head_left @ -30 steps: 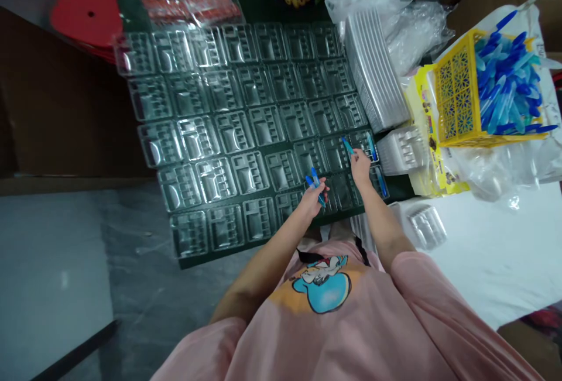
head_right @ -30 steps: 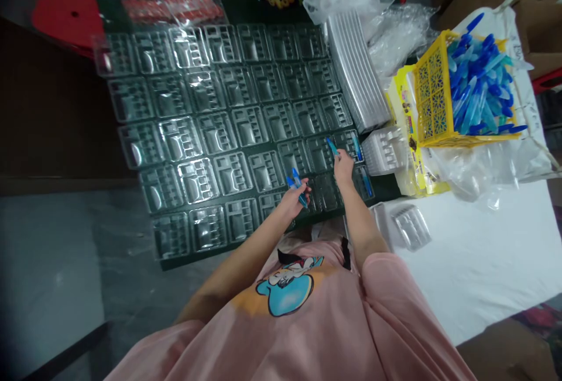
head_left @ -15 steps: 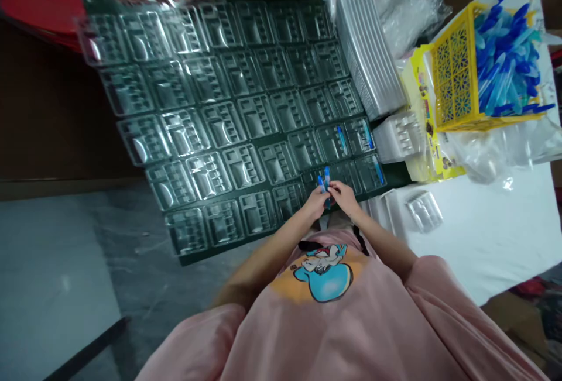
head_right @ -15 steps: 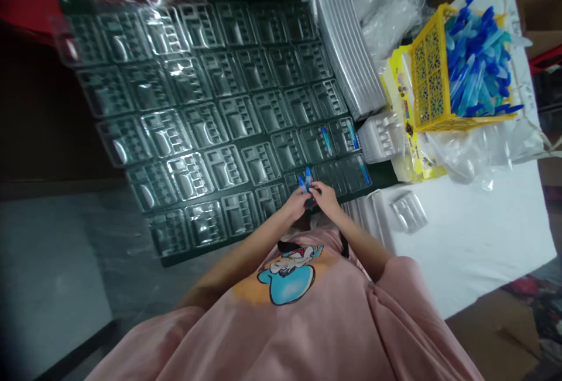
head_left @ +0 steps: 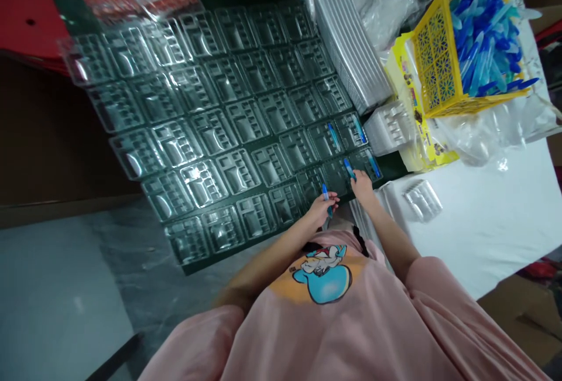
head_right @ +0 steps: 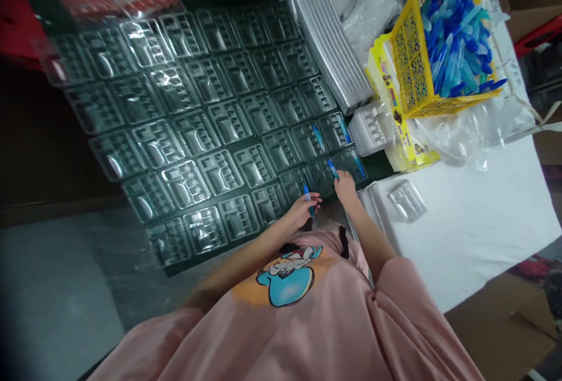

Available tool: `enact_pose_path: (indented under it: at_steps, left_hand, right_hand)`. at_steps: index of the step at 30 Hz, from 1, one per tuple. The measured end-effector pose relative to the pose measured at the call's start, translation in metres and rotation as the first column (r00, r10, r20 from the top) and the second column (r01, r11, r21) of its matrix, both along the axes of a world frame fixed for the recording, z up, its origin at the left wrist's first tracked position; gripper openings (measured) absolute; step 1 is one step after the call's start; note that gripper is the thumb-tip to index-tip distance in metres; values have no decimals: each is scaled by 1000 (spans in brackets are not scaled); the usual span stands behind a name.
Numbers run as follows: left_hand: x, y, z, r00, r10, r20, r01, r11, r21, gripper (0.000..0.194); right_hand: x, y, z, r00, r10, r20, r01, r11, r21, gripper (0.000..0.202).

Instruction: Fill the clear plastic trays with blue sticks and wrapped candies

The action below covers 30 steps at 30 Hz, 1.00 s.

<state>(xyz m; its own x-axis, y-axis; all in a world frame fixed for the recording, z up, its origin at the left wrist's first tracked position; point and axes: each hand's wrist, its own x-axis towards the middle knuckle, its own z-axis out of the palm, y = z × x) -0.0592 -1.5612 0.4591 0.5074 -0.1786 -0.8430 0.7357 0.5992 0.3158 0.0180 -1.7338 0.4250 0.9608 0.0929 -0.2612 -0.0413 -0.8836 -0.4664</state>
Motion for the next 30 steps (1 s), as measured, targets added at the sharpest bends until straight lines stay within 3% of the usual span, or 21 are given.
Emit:
enact_pose_path:
  at_steps: [3, 7, 11, 14, 16, 21, 24, 30]
  left_hand:
    - [7, 6, -1, 1000, 17, 0, -17, 1000, 10, 24]
    - [17, 9, 0, 998, 65, -16, -65, 998, 8, 25]
    - [22, 0, 3, 984, 163, -73, -166, 986, -34, 20]
    - [16, -13, 6, 971, 226, -81, -230, 972, -47, 15]
    - [9, -21, 6, 964, 251, -81, -255, 966, -43, 12]
    - [-7, -22, 8, 971, 213, -107, -219, 975, -47, 20]
    - [-14, -9, 10, 971, 214, -106, -211, 977, 38, 29]
    - [-36, 17, 11, 964, 234, -126, -213, 964, 157, 28]
  right_hand:
    - [5, -2, -8, 1000, 20, -16, -21, 999, -44, 33]
    - [0, -3, -4, 999, 0, 40, -1, 999, 34, 34]
    - [-19, 8, 13, 999, -19, 29, 11, 964, 265, 28]
    - [-43, 23, 23, 991, 85, -106, -24, 879, 476, 25]
    - [-58, 32, 26, 979, 126, -158, -28, 859, 511, 28]
    - [-59, 38, 21, 974, 106, -201, -15, 913, 409, 31]
    - [-41, 43, 16, 980, 125, -157, -72, 950, 305, 30]
    - [-20, 72, 8, 971, 170, -166, -162, 985, 62, 35]
